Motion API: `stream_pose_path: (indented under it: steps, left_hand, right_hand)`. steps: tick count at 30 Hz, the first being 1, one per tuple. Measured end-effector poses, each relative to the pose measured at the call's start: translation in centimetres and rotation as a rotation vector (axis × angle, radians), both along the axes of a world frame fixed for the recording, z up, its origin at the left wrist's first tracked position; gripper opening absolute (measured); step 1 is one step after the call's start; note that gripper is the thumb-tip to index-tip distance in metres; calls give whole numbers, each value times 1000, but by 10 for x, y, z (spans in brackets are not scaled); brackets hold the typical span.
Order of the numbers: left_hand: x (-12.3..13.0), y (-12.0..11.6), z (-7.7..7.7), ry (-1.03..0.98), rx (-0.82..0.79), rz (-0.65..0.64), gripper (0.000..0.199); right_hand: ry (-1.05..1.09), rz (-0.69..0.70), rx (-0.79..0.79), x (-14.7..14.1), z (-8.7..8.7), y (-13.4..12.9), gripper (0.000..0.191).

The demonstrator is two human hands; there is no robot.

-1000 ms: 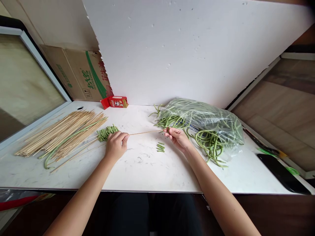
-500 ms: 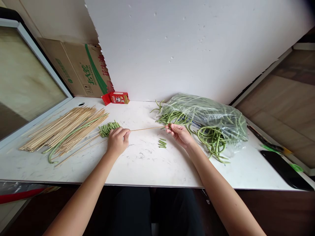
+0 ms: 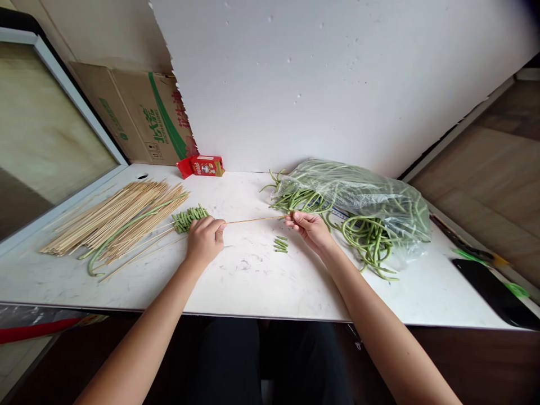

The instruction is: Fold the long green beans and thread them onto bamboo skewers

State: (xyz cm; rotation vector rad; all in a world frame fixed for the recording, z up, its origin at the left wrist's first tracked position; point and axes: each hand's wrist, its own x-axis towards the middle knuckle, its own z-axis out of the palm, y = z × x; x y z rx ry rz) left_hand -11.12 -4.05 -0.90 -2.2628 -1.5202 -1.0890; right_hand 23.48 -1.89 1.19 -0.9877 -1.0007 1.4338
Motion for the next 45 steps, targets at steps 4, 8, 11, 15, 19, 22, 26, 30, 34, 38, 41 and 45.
stream_pose_path:
  steps: [4, 8, 11, 15, 19, 22, 26, 30, 34, 38, 41, 45]
  left_hand:
    - [0, 0, 0, -19, 0, -5, 23]
    - [1, -1, 0, -23, -1, -20, 23]
    - [0, -1, 1, -29, 0, -22, 23]
    - [0, -1, 0, -33, -3, -16, 22]
    - [0, -1, 0, -31, 10, -22, 23]
    - [0, 0, -1, -32, 17, -22, 23]
    - [-1, 1, 0, -76, 36, -35, 22]
    - [-1, 2, 1, -142, 54, -37, 22]
    - [-2, 2, 1, -149, 62, -38, 22]
    - [-1, 2, -1, -130, 65, -52, 21]
    - [0, 2, 0, -121, 65, -66, 22]
    - [0, 1, 1, -126, 49, -80, 22]
  right_hand:
    - [-35, -38, 41, -3, -2, -1, 41]
    - [-51, -66, 75, -5, -2, -2, 41]
    - [-61, -55, 83, -6, -2, -3, 41]
    - [-66, -38, 86, -7, -2, -4, 40]
    - [-57, -25, 73, -7, -2, -4, 40]
    - [-46, -19, 64, -8, -1, -5, 40]
    - [6, 5, 45, -10, 2, -6, 38]
    - [81, 11, -12, -10, 6, -6, 37]
    - [94, 8, 1, -9, 8, -7, 36]
    - [63, -12, 1, -8, 7, -7, 36]
    - [35, -49, -3, -8, 5, -6, 36]
    - [13, -52, -1, -8, 1, -4, 35]
